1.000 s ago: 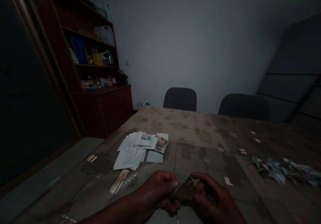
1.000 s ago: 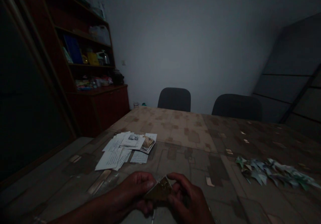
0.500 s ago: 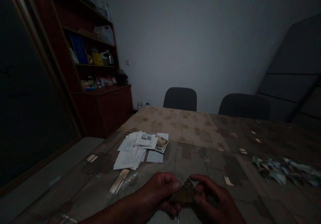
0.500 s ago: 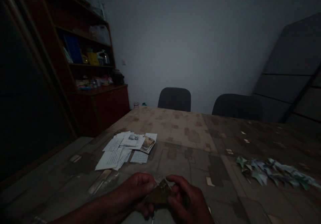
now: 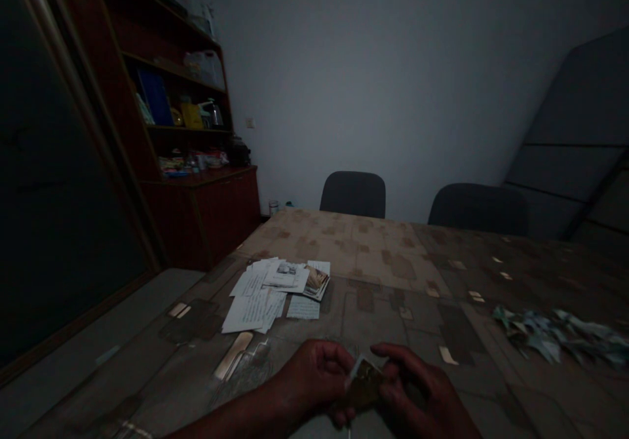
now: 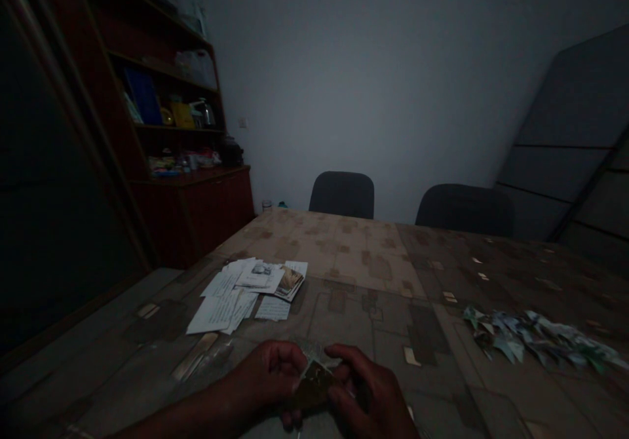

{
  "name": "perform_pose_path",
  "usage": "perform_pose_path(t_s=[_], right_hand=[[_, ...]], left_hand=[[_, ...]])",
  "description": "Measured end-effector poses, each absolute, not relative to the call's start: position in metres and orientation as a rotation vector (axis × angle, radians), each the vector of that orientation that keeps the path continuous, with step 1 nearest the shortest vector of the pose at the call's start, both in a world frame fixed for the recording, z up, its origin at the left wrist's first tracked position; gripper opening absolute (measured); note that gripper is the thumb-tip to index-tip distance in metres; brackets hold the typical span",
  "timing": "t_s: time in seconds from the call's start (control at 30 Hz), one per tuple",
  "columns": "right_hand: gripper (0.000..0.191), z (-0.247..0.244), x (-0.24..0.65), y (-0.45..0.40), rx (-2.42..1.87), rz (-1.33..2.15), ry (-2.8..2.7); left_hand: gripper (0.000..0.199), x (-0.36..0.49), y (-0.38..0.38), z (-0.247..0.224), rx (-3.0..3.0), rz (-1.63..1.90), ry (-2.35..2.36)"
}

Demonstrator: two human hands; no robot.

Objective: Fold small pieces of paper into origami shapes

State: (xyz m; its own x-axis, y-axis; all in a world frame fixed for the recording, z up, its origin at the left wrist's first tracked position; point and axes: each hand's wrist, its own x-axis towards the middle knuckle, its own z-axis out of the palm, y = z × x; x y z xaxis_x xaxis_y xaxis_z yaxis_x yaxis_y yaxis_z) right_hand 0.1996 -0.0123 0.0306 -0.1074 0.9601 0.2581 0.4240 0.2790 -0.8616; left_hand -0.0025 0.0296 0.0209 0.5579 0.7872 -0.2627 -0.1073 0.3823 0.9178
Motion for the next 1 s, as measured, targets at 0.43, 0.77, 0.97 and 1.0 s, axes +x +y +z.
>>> perform_pose_path(t_s=[0.43, 0.77, 0.97, 1.0], right_hand=[[0.037, 0.022, 0.203, -0.013, -1.33, 0.827, -1.752], [0.041, 0.016, 0.195, -0.015, -1.397, 0.817, -1.734], [0.022, 0.02, 0.196, -0.011, -1.386, 0.882, -1.736], [0.018, 0.021, 0.196, -0.011, -1.361, 0.888, -1.75]], left_hand=[[0.016, -0.005, 0.021, 0.031, 1.91, 0.926, 1.0], [0.015, -0.005, 0.019, 0.024, 1.91, 0.969, 0.926], [0.008, -0.001, 0.016, 0.031, 1.47, 0.871, 0.977], [0.008, -0.001, 0.016, 0.03, 1.459, 0.865, 0.965]])
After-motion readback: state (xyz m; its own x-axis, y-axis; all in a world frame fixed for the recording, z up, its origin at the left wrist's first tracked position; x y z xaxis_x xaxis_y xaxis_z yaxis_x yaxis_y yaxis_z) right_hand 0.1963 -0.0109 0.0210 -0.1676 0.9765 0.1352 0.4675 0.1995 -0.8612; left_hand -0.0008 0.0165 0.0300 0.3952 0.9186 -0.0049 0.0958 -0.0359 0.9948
